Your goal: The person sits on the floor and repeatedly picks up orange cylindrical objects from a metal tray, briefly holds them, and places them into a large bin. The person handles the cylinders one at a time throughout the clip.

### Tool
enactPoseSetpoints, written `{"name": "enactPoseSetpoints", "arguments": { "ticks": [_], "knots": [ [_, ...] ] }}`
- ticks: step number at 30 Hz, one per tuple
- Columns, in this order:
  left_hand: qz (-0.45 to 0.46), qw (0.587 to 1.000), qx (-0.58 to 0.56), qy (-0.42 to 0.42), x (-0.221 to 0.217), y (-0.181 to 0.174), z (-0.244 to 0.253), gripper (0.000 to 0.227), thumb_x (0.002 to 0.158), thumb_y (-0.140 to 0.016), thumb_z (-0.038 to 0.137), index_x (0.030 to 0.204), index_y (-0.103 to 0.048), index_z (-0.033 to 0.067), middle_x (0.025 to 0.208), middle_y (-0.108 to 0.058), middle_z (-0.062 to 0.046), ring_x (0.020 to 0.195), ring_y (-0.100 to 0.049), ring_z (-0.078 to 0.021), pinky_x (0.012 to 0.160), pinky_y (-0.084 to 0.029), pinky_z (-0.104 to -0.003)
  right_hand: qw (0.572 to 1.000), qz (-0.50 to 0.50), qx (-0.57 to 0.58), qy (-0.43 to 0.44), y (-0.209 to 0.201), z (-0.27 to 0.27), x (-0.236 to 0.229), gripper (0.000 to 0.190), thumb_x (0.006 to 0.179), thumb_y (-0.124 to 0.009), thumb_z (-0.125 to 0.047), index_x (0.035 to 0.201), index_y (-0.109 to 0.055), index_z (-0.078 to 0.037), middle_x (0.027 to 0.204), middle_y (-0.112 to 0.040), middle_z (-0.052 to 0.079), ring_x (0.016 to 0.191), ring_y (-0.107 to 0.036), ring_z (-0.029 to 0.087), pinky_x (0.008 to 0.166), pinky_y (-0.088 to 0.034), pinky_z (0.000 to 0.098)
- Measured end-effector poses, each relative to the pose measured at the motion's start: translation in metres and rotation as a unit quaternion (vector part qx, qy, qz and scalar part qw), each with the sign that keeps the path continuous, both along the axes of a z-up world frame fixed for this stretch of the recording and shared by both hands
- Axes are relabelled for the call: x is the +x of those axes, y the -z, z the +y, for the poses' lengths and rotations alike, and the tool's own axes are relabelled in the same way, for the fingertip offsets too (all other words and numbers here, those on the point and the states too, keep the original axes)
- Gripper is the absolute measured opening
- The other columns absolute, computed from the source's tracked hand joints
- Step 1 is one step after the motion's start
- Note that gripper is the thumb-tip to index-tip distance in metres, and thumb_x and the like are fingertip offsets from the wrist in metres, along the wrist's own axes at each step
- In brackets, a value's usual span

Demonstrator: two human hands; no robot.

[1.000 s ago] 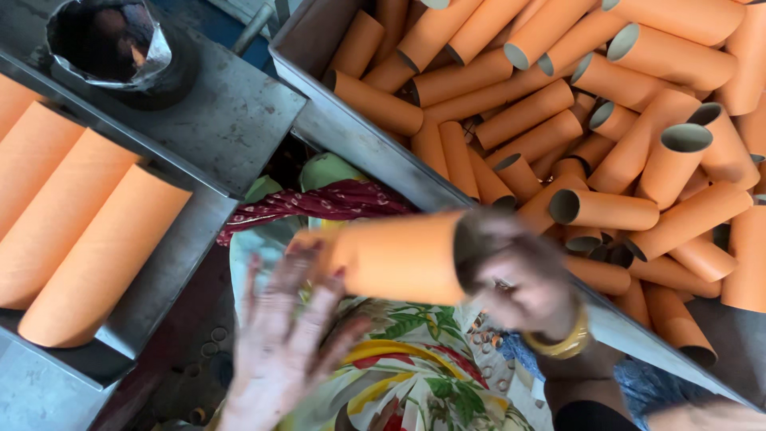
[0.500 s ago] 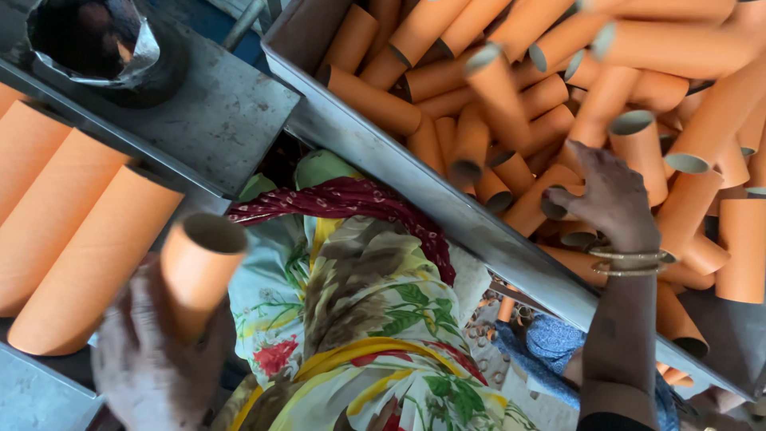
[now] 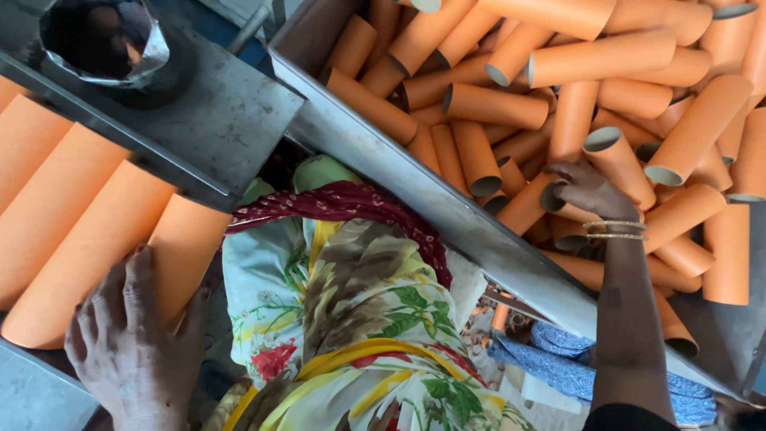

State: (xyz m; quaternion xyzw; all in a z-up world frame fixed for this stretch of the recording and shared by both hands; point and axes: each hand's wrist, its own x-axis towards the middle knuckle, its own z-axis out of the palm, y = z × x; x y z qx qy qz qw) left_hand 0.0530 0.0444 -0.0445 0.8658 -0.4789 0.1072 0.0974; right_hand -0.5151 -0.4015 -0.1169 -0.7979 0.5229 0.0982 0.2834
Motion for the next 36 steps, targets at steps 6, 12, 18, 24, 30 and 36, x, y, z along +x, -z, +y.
{"name": "enactPoseSetpoints", "arguments": {
  "ticks": [6, 12, 18, 24, 30, 36],
  "knots": [
    [0.007, 1.0, -0.005, -0.013, 0.007, 0.006, 0.007, 0.07, 0.085, -0.081, 0.045, 0.144, -0.056, 0.0166, 0.139, -0.061, -0.009, 0.128, -0.059, -0.0283, 0.118, -0.042, -0.045, 0.986, -0.1, 0.036, 0.125, -0.05, 0.031, -0.001, 0.051, 0.081, -0.064, -0.008, 0.131, -0.068, -0.007, 0.108, -0.062, 0.006, 0.097, -0.06, 0.019, 0.089, -0.049, 0.0327],
    [-0.003, 1.0, 0.007, -0.002, 0.012, 0.003, -0.002, 0.073, 0.082, -0.082, 0.043, 0.145, -0.057, 0.0158, 0.139, -0.06, -0.011, 0.131, -0.061, -0.029, 0.118, -0.043, -0.045, 0.989, -0.096, -0.044, 0.102, -0.128, 0.098, 0.046, 0.052, 0.08, -0.069, 0.001, 0.131, -0.067, -0.011, 0.087, -0.051, 0.004, 0.08, -0.054, 0.016, 0.074, -0.048, 0.0305],
    [0.114, 0.987, -0.066, 0.094, -0.003, -0.022, -0.017, 0.071, 0.085, -0.081, 0.039, 0.145, -0.059, 0.0089, 0.143, -0.06, -0.014, 0.132, -0.06, -0.0313, 0.117, -0.044, -0.047, 0.965, -0.062, -0.255, -0.016, -0.199, 0.142, 0.107, 0.037, 0.089, -0.065, 0.004, 0.122, -0.071, -0.012, 0.103, -0.067, 0.007, 0.089, -0.066, 0.02, 0.077, -0.051, 0.0353],
    [0.241, 0.939, -0.127, 0.21, -0.037, -0.052, -0.041, 0.069, 0.073, -0.083, 0.036, 0.135, -0.061, 0.0136, 0.137, -0.063, -0.013, 0.128, -0.061, -0.0307, 0.116, -0.044, -0.054, 0.921, -0.134, -0.364, -0.041, -0.265, 0.19, 0.157, 0.028, 0.095, -0.063, 0.008, 0.113, -0.074, -0.01, 0.105, -0.063, 0.01, 0.091, -0.064, 0.02, 0.078, -0.051, 0.0321],
    [0.244, 0.883, -0.224, 0.331, -0.061, -0.073, -0.055, 0.078, 0.076, -0.08, 0.046, 0.14, -0.052, 0.0118, 0.142, -0.054, -0.02, 0.134, -0.053, -0.0363, 0.115, -0.038, -0.061, 0.871, -0.344, -0.282, -0.21, -0.251, 0.217, 0.211, 0.026, 0.074, -0.07, -0.004, 0.096, -0.074, -0.016, 0.101, -0.062, 0.005, 0.089, -0.064, 0.022, 0.076, -0.051, 0.0367],
    [0.618, 0.71, -0.035, 0.335, -0.074, -0.035, -0.064, 0.101, 0.073, -0.091, 0.039, 0.153, -0.038, 0.005, 0.145, -0.058, -0.022, 0.127, -0.064, -0.0328, 0.105, -0.051, -0.053, 0.807, -0.416, 0.011, -0.419, -0.2, 0.213, 0.268, 0.025, 0.087, -0.08, -0.005, 0.109, -0.07, -0.012, 0.116, -0.062, 0.008, 0.098, -0.067, 0.022, 0.085, -0.057, 0.0361]
  ]
}}
